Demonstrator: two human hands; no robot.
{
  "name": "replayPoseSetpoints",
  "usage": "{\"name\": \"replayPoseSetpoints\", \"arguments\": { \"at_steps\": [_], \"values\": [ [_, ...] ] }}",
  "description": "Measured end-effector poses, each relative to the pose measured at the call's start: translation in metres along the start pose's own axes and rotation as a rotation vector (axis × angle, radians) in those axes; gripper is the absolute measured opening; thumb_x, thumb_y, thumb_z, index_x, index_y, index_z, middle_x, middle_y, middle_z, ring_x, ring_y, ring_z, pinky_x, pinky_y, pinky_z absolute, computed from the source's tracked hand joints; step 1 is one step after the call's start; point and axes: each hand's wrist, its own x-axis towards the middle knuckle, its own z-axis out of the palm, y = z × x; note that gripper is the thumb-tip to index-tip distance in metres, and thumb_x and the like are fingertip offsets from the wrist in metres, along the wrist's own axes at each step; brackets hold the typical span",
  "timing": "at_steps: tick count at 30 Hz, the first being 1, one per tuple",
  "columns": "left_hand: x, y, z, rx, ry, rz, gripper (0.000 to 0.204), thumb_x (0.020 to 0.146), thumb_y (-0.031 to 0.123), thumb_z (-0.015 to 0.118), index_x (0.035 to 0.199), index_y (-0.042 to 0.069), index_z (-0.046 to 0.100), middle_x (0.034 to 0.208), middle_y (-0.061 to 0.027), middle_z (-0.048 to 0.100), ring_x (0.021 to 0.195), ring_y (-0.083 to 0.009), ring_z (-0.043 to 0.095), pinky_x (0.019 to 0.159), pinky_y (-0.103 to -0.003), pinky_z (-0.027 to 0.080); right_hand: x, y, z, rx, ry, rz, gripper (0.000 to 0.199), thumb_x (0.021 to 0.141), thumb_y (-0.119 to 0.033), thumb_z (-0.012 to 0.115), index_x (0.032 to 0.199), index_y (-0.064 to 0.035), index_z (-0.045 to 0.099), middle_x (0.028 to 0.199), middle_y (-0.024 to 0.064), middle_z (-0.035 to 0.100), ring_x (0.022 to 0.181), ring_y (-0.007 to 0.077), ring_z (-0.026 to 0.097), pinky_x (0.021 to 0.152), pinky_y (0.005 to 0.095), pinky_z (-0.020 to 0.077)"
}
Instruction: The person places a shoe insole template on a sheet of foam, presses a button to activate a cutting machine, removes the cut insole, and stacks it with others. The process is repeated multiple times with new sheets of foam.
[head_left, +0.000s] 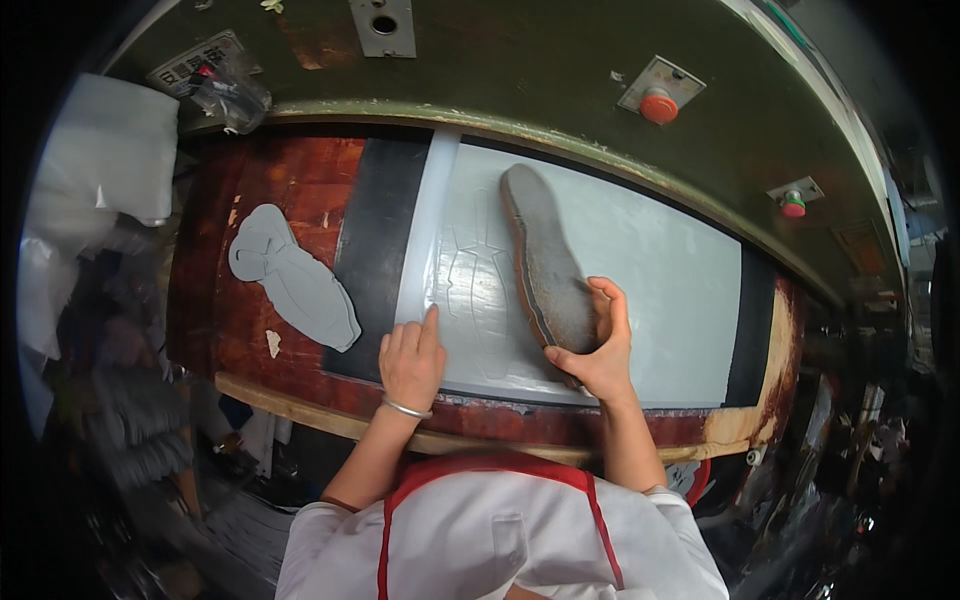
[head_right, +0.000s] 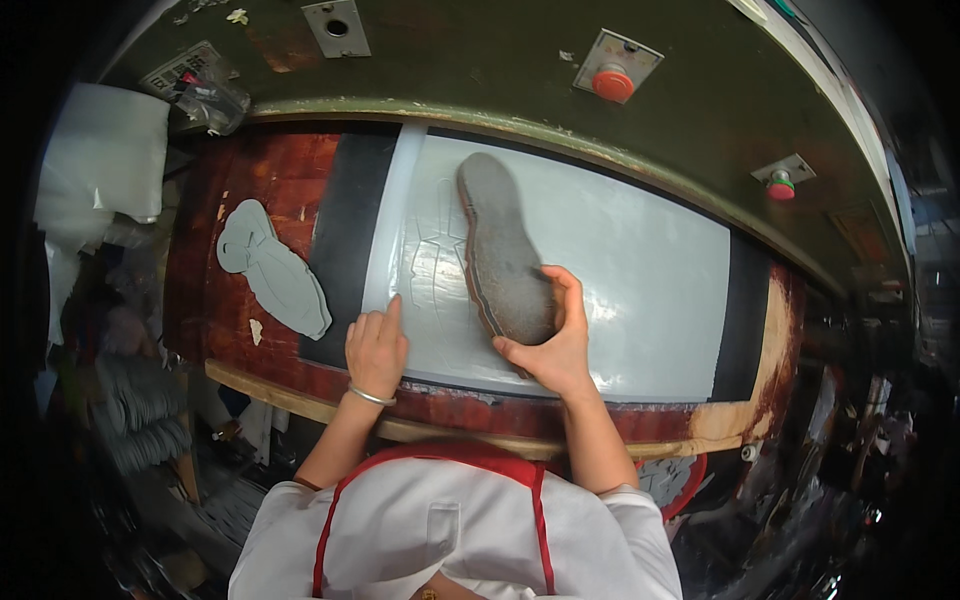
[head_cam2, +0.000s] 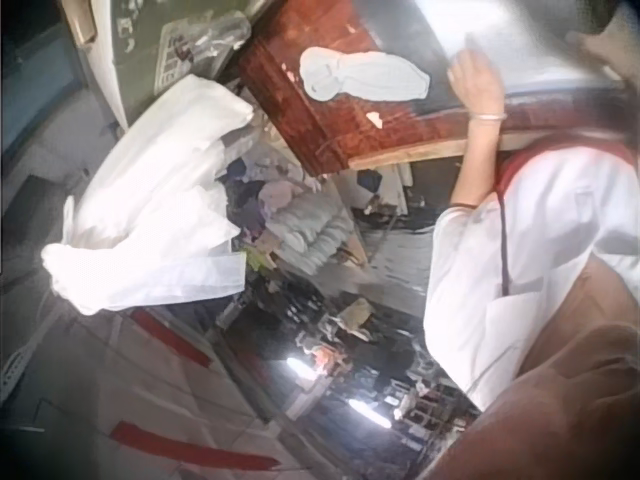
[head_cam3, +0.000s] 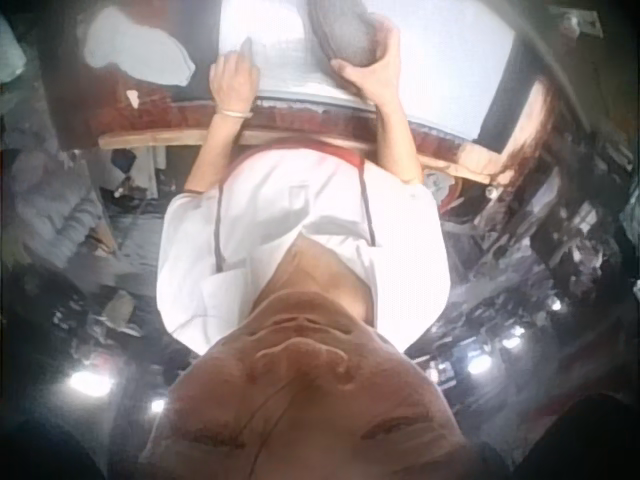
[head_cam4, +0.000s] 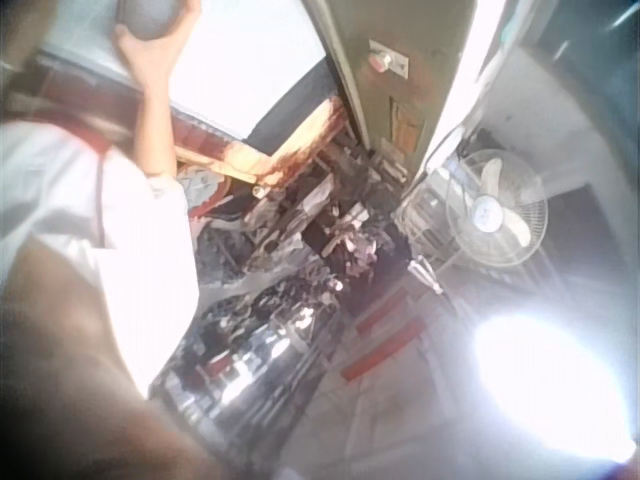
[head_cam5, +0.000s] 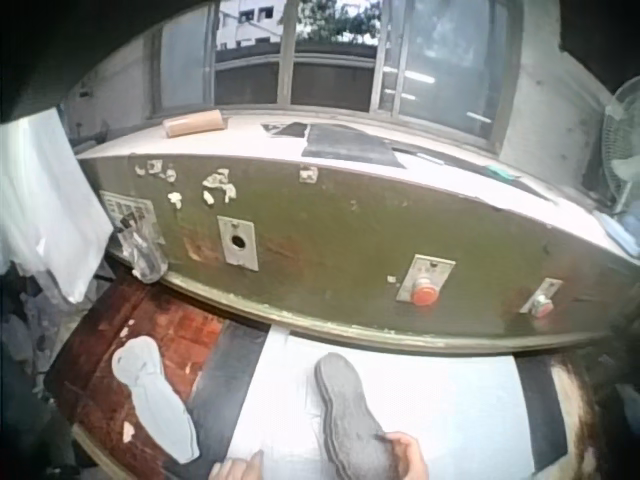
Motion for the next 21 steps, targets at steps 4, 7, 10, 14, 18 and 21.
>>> {"name": "replayPoseSetpoints", "arguments": {
  "at_steps": [4,7,10,14,18,21],
  "values": [
    [0.012,0.002,-0.001,0.006,0.022,0.0,0.049,0.069,0.004,0.062,0.118,0.002,0.061,0.075,-0.0063,0.047,0.071,-0.024,0.05,0.063,-0.037,0.039,-0.005,0.015,-0.008,-0.829,0.184,-0.273,0.088,0.052,-0.007,0.082,0.129,-0.0098,0.039,0.135,0.0214,0.035,0.127,0.0345,0.035,0.106,0.0422,0.0326],
    [0.023,0.003,0.004,-0.021,0.016,-0.023,0.047,0.07,0.004,0.061,0.117,0.002,0.061,0.075,-0.0071,0.047,0.071,-0.0251,0.05,0.063,-0.037,0.038,0.008,0.032,-0.009,-0.866,0.202,-0.266,0.092,0.052,-0.012,0.082,0.131,-0.01,0.037,0.137,0.0234,0.03,0.129,0.04,0.03,0.106,0.0471,0.0305],
    [0.04,-0.002,0.016,-0.084,-0.013,-0.107,0.044,0.073,-0.001,0.059,0.118,0.0,0.06,0.076,-0.01,0.048,0.073,-0.0284,0.05,0.066,-0.039,0.04,0.033,0.039,-0.015,-0.84,0.2,-0.321,0.096,0.053,-0.012,0.081,0.135,-0.0062,0.033,0.136,0.03,0.027,0.127,0.0461,0.027,0.104,0.0529,0.0298],
    [0.084,-0.011,0.038,-0.103,0.089,-0.063,0.036,0.078,0.001,0.059,0.114,0.004,0.063,0.075,-0.0103,0.049,0.073,-0.0292,0.052,0.067,-0.04,0.042,0.079,0.031,-0.038,-0.697,0.181,-0.365,0.105,0.06,-0.018,0.083,0.145,-0.0035,0.023,0.139,0.0263,0.032,0.128,0.0423,0.032,0.106,0.0487,0.0308],
    [0.14,-0.016,0.04,-0.188,0.106,-0.037,0.032,0.082,0.005,0.063,0.114,0.006,0.062,0.077,-0.0111,0.052,0.074,-0.03,0.053,0.07,-0.041,0.043,0.122,-0.009,-0.116,-0.47,0.76,-0.474,0.078,0.087,-0.015,0.064,0.147,-0.0003,0.016,0.14,0.0252,0.036,0.127,0.0337,0.041,0.104,0.0414,0.0367],
    [0.15,-0.005,0.026,-0.167,0.04,-0.045,0.033,0.082,0.007,0.064,0.115,0.004,0.061,0.077,-0.0108,0.054,0.073,-0.0298,0.053,0.069,-0.041,0.043,0.146,-0.059,-0.204,-0.708,1.188,-0.495,0.07,0.097,-0.03,0.049,0.145,0.0066,0.013,0.143,0.0299,0.031,0.134,0.0401,0.029,0.111,0.044,0.0228]
  ]
}}
